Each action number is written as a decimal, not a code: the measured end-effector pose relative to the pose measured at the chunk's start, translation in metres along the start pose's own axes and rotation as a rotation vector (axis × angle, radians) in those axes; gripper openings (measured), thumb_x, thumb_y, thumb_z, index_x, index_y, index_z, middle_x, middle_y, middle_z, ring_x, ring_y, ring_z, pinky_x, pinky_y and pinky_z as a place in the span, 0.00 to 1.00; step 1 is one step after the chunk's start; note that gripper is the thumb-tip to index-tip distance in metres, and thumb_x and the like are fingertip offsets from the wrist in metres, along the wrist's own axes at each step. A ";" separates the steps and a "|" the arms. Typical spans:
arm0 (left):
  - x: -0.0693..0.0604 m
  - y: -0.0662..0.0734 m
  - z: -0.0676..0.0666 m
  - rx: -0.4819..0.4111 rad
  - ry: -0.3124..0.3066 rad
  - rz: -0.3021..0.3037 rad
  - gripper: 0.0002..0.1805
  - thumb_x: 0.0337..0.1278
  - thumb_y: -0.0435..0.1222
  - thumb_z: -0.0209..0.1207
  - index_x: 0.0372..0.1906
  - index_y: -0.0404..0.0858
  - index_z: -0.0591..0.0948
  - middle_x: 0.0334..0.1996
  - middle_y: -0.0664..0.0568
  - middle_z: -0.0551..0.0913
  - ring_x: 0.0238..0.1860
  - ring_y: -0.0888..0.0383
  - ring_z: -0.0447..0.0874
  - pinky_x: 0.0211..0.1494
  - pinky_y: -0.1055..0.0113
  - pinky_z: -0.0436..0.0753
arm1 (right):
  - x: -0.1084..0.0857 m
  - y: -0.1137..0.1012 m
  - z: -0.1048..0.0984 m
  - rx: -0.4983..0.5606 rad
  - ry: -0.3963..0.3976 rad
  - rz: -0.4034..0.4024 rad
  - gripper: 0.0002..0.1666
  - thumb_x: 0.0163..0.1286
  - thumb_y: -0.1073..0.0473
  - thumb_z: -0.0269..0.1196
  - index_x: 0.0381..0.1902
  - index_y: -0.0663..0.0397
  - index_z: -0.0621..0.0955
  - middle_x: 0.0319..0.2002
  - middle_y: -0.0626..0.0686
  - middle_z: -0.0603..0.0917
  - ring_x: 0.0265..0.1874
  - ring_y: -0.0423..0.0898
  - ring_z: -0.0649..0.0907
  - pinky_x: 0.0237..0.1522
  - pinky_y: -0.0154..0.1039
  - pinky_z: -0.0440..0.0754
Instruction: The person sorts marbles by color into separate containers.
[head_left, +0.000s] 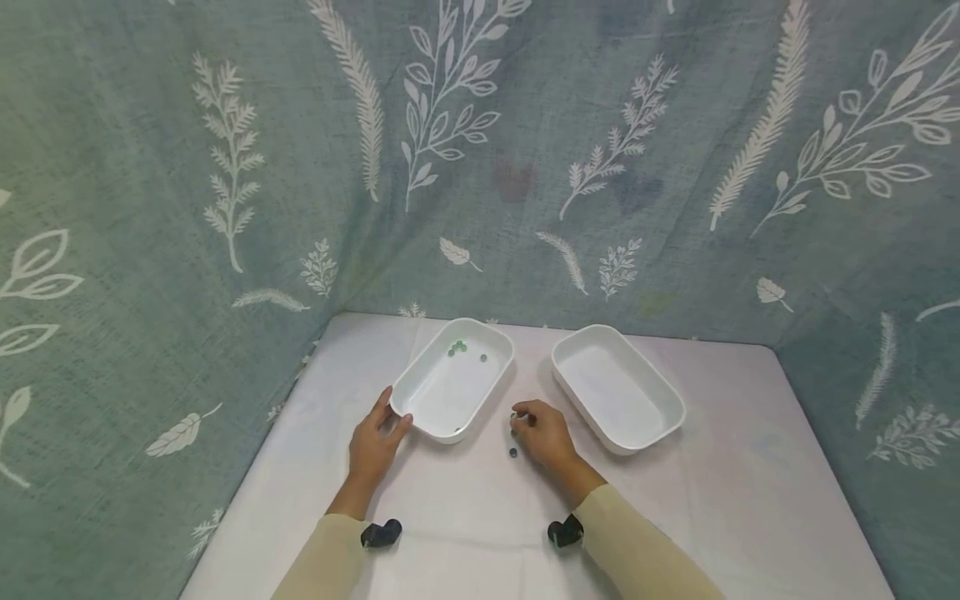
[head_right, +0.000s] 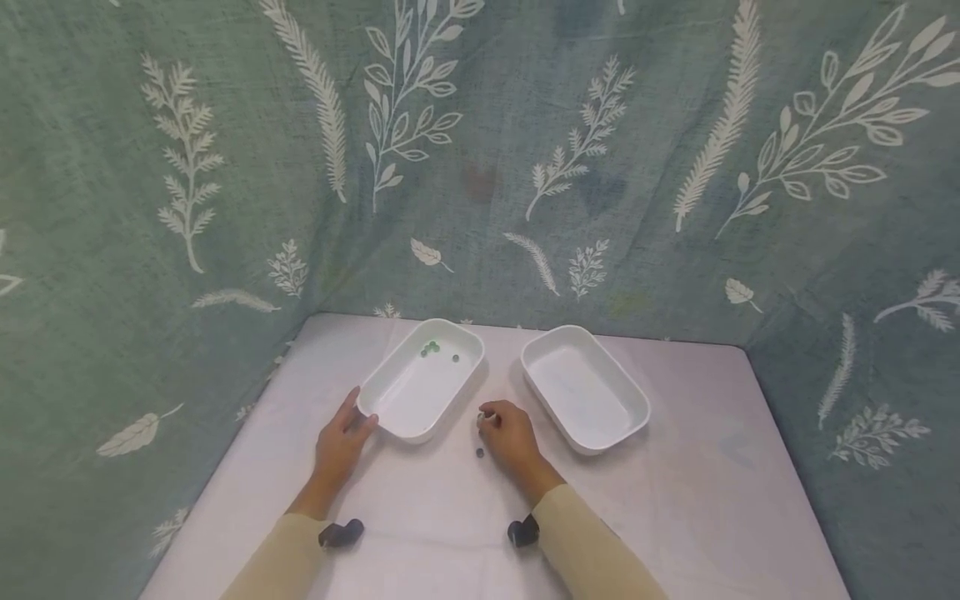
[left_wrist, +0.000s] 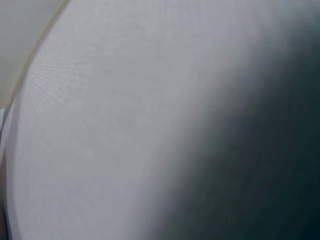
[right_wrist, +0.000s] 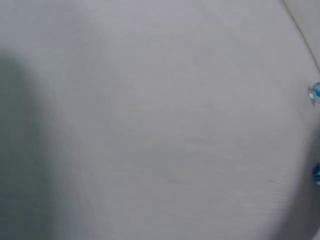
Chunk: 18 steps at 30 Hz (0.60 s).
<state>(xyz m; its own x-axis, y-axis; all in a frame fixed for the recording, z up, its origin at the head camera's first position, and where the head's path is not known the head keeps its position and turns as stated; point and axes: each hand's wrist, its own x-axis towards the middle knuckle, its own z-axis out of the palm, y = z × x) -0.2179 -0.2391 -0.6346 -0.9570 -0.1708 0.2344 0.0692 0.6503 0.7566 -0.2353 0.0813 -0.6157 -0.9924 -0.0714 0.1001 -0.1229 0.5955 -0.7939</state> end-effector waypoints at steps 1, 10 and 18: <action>0.000 0.000 0.000 -0.003 0.000 0.000 0.41 0.58 0.52 0.65 0.75 0.53 0.61 0.63 0.48 0.74 0.69 0.48 0.65 0.69 0.46 0.62 | 0.002 -0.001 -0.001 0.001 0.004 -0.001 0.13 0.63 0.58 0.68 0.46 0.48 0.85 0.38 0.42 0.82 0.34 0.40 0.77 0.36 0.37 0.78; 0.000 0.005 -0.002 -0.025 -0.003 0.009 0.41 0.58 0.47 0.66 0.75 0.50 0.61 0.64 0.45 0.73 0.69 0.47 0.63 0.69 0.45 0.61 | 0.018 -0.006 -0.012 0.000 0.005 0.068 0.12 0.66 0.55 0.66 0.48 0.45 0.84 0.39 0.41 0.81 0.32 0.40 0.77 0.31 0.35 0.78; 0.000 0.006 -0.002 -0.028 -0.012 -0.017 0.41 0.58 0.50 0.65 0.75 0.51 0.61 0.64 0.47 0.73 0.70 0.48 0.62 0.70 0.46 0.60 | 0.032 -0.009 -0.017 0.015 -0.002 0.184 0.10 0.67 0.53 0.65 0.46 0.42 0.83 0.34 0.42 0.80 0.30 0.43 0.79 0.29 0.37 0.80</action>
<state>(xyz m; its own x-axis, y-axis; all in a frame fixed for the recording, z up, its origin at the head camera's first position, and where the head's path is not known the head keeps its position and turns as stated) -0.2168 -0.2372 -0.6289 -0.9614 -0.1729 0.2141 0.0606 0.6259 0.7775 -0.2661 0.0871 -0.5951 -0.9982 0.0359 -0.0488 0.0606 0.5864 -0.8078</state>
